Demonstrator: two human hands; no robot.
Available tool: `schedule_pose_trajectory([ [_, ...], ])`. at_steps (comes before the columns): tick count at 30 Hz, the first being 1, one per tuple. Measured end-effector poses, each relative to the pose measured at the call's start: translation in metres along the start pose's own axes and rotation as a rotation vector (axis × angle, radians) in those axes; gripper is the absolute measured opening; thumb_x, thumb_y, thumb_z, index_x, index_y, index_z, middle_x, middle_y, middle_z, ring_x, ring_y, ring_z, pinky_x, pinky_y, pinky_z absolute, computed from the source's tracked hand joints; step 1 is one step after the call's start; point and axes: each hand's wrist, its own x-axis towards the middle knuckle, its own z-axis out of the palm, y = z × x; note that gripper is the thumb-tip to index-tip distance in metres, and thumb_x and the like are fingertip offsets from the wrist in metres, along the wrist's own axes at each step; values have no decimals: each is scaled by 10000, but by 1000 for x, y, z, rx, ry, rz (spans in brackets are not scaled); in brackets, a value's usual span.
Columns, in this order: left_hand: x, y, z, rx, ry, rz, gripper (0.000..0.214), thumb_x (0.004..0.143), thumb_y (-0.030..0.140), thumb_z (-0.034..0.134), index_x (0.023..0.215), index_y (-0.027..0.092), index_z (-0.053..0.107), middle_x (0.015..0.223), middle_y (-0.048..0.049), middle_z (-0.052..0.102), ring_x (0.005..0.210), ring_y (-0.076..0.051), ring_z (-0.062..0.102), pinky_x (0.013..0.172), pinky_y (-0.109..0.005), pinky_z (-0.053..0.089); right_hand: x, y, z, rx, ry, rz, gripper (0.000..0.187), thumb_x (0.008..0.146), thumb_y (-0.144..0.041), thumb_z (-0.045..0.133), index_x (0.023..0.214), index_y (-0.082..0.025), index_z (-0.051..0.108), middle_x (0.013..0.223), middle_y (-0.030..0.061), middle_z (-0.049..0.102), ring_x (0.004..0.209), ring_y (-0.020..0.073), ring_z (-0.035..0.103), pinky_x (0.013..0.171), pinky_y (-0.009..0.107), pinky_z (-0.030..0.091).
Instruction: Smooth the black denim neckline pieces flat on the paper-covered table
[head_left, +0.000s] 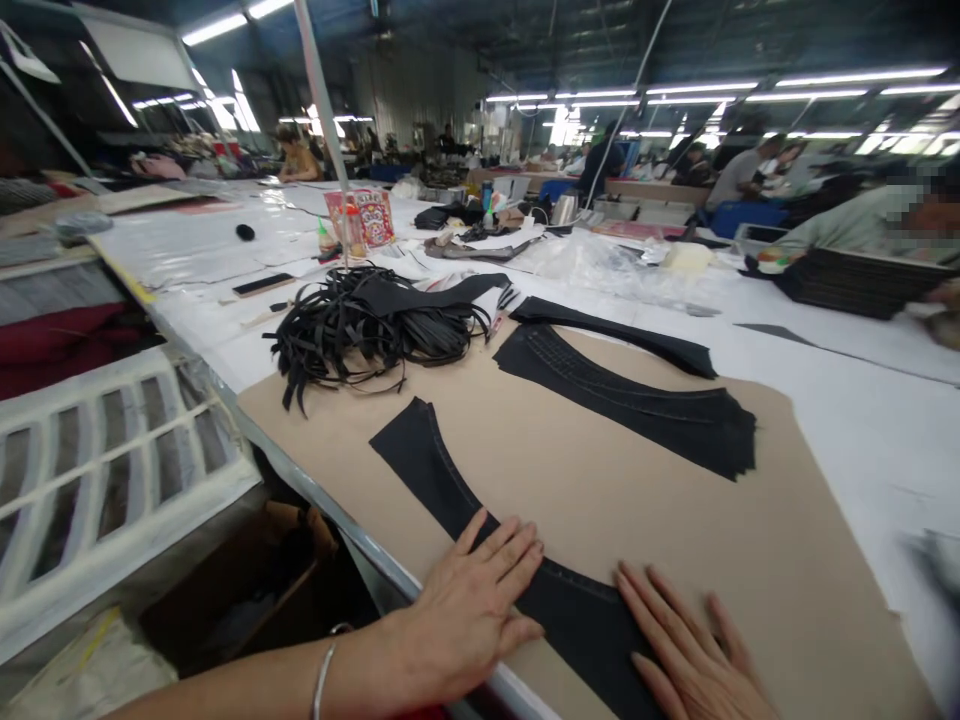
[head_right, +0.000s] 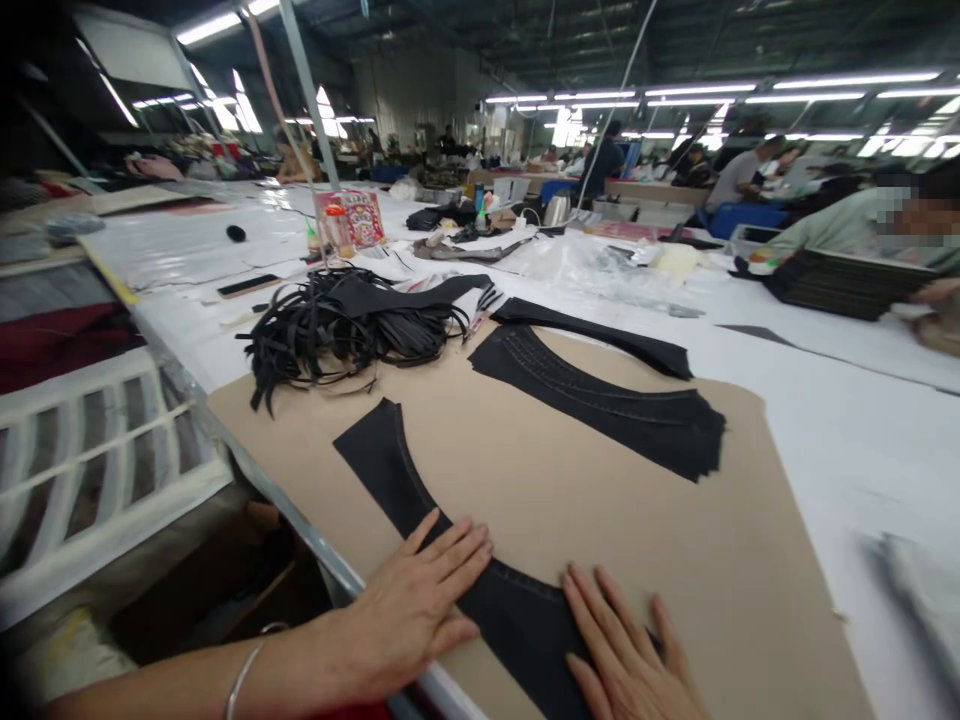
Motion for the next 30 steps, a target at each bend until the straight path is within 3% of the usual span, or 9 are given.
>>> schedule_pose_trajectory([
  [4, 5, -24, -16, -122, 156, -171, 401, 967, 277, 393, 1361, 224, 439, 1400, -31, 489, 1330, -169, 388, 1116, -414, 321, 2, -6, -26, 91, -117, 92, 611, 946, -306, 335, 1504, -230, 100, 1422, 70, 448, 1273, 249, 457, 1010, 503, 397],
  [8, 6, -96, -50, 61, 348, -494, 342, 920, 279, 444, 1222, 178, 567, 1294, -90, 555, 1231, -235, 464, 1067, -403, 354, -3, -1, -30, 124, -73, 224, 531, 952, -304, 344, 1466, -218, 239, 1315, 85, 562, 1164, 221, 555, 1005, 455, 401],
  [10, 6, -131, -65, 195, 237, -705, 458, 872, 340, 517, 1268, 110, 507, 1253, -148, 551, 1187, -288, 473, 1017, -420, 375, -1, 4, -27, 111, -18, 255, 455, 931, -347, 410, 1372, -236, 399, 1184, 72, 640, 1039, 224, 616, 965, 447, 416],
  [12, 6, -156, -73, 218, 173, -774, 488, 825, 394, 571, 1207, 93, 536, 1171, -160, 575, 1125, -311, 496, 962, -413, 400, 5, 8, -25, 127, -16, 268, 362, 903, -360, 461, 1244, -253, 519, 1077, 52, 668, 955, 218, 632, 910, 428, 437],
  [15, 9, -168, -77, 180, 114, -787, 425, 786, 429, 601, 1093, 135, 586, 1013, -108, 615, 1009, -285, 539, 888, -368, 433, 16, 14, -31, 182, -91, 306, 256, 866, -323, 518, 1106, -268, 590, 1000, 29, 665, 915, 205, 623, 844, 392, 460],
  [18, 13, -152, -76, 207, 257, -746, 406, 809, 350, 579, 1160, 146, 551, 1078, -103, 591, 1058, -281, 515, 933, -387, 412, 25, 13, -41, 220, -132, 302, 278, 847, -272, 538, 1122, -257, 581, 1035, 37, 641, 948, 208, 598, 863, 401, 458],
  [21, 15, -110, -68, 143, 476, -470, 284, 901, 222, 448, 1153, 185, 574, 1160, -84, 560, 1114, -237, 494, 979, -364, 398, 31, 3, -46, 270, -104, 246, 347, 887, -206, 460, 1224, -244, 533, 1094, 64, 613, 972, 199, 574, 846, 368, 471],
  [25, 17, -42, -38, -105, 243, 29, 308, 938, 122, 383, 1153, 196, 591, 1049, -63, 619, 995, -165, 549, 892, -299, 456, 33, -21, -39, 320, -88, 156, 441, 873, -111, 395, 1290, -210, 499, 1089, 90, 605, 941, 193, 567, 797, 322, 491],
  [30, 20, -8, -6, -51, 60, 88, 317, 902, 103, 460, 1190, 195, 555, 1031, -58, 623, 994, -174, 548, 904, -332, 449, 28, -37, -26, 247, -38, 107, 571, 758, -13, 383, 1301, -144, 499, 1116, 114, 603, 990, 205, 555, 862, 339, 482],
])
